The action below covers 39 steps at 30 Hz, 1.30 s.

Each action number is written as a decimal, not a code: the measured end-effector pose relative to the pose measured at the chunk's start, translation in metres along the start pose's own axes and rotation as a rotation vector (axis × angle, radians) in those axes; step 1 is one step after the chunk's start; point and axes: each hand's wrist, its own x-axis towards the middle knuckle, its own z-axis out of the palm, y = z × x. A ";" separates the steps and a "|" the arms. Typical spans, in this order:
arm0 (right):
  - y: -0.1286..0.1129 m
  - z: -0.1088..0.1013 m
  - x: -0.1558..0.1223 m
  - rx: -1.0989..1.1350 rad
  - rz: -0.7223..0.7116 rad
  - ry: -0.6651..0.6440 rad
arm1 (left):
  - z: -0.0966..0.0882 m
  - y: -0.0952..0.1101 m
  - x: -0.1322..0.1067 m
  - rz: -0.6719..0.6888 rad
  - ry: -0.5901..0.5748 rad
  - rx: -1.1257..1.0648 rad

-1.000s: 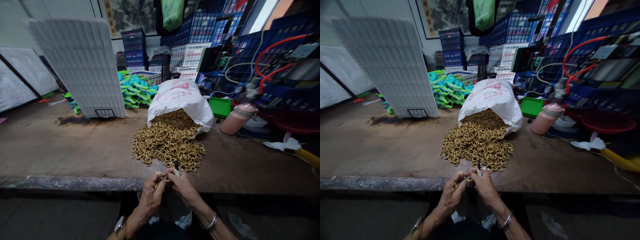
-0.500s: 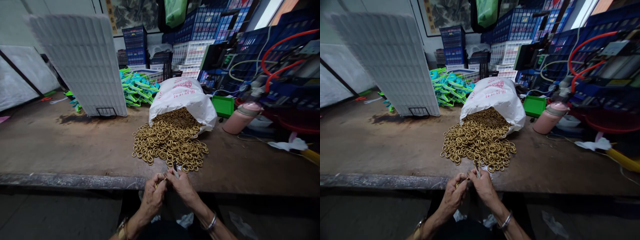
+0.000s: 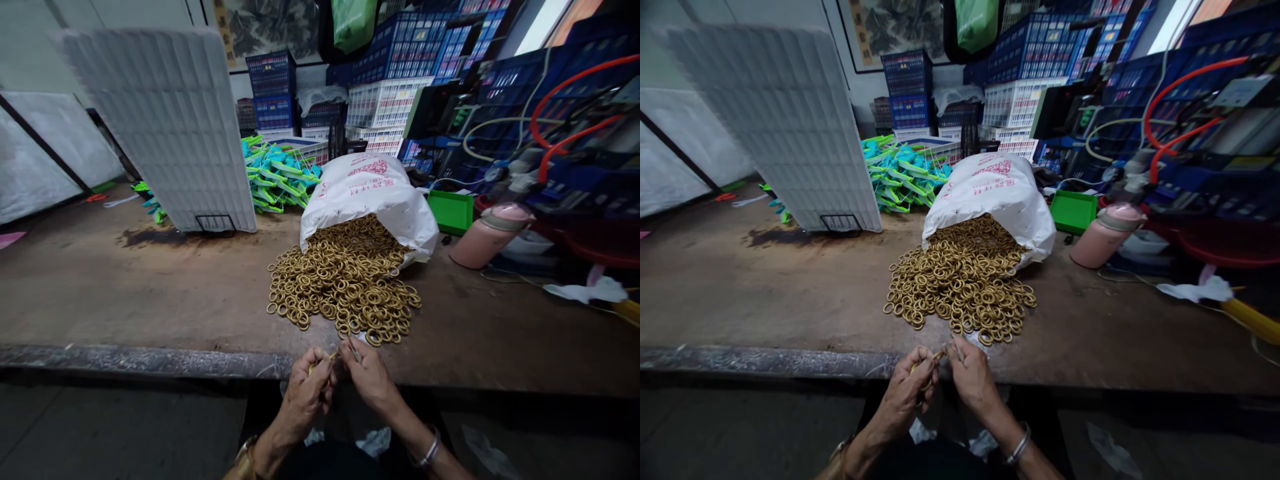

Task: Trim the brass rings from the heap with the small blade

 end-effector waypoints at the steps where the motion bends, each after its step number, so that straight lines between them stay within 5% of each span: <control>1: -0.001 -0.001 -0.003 -0.084 -0.038 -0.032 | 0.001 0.001 0.000 0.001 0.007 0.002; 5: -0.003 -0.002 -0.012 -0.315 -0.111 -0.189 | 0.003 0.006 -0.002 0.006 0.033 0.013; 12: -0.006 -0.001 -0.013 -0.506 -0.130 -0.156 | 0.000 0.004 -0.001 0.055 0.065 0.117; 23: 0.004 -0.008 -0.008 -0.533 -0.116 -0.265 | -0.006 -0.004 -0.005 0.277 0.040 0.293; 39: -0.007 -0.006 -0.019 -0.622 -0.169 -0.211 | -0.009 -0.008 -0.003 0.246 0.022 0.251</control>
